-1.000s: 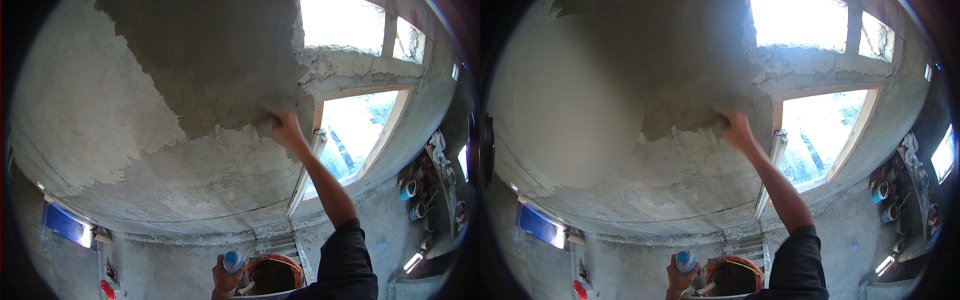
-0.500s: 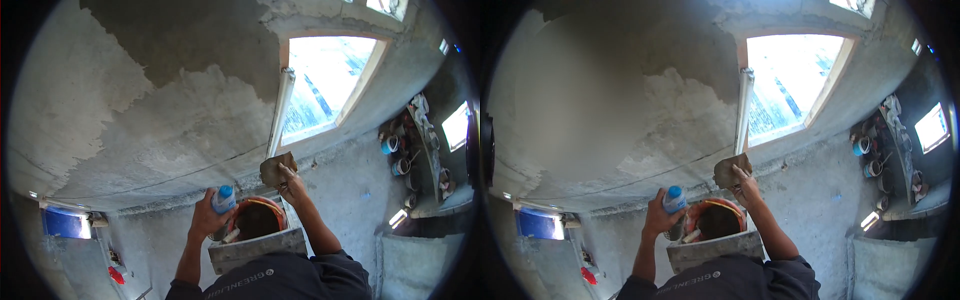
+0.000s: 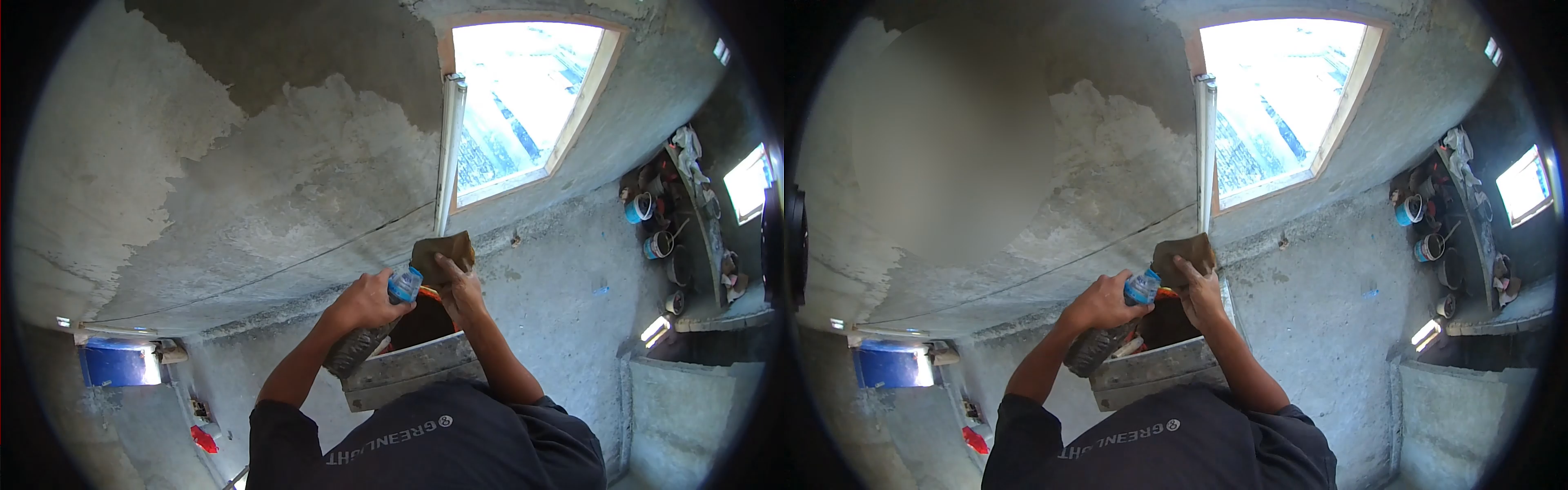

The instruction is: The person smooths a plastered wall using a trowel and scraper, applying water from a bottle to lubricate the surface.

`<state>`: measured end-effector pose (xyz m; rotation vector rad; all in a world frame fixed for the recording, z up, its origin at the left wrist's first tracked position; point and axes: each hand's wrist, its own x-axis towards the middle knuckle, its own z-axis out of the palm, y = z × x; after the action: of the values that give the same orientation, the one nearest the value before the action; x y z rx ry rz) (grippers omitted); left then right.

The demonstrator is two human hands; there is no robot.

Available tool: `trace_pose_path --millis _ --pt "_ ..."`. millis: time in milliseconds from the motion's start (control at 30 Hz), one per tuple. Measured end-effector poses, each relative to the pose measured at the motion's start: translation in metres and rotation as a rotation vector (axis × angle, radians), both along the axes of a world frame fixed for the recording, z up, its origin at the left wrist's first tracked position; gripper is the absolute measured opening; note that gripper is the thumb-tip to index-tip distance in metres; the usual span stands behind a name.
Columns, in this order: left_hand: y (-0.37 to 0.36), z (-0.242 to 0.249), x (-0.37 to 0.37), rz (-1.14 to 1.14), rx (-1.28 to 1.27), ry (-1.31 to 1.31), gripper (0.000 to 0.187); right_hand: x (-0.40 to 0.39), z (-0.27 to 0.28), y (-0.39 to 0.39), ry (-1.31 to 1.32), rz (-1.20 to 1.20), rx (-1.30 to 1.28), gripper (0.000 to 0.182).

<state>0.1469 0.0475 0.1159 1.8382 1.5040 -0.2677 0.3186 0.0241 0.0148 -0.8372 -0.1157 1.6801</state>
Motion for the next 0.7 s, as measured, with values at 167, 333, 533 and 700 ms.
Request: trace_pose_path --millis 167,333,533,700 --pt "0.0 -0.012 0.0 -0.005 0.01 0.018 0.067 0.0 -0.002 -0.001 -0.001 -0.062 0.036 0.038" --pt "0.003 -0.005 -0.002 -0.021 0.127 -0.162 0.067 0.017 -0.018 0.003 0.082 -0.082 -0.062 0.03" --pt "-0.002 -0.002 -0.019 0.053 0.365 -0.355 0.07 0.049 -0.036 -0.006 -0.285 0.175 0.025 0.029" --pt "-0.017 0.003 -0.029 0.141 0.369 -0.37 0.073 0.078 -0.08 -0.019 -1.222 0.277 0.184 0.027"
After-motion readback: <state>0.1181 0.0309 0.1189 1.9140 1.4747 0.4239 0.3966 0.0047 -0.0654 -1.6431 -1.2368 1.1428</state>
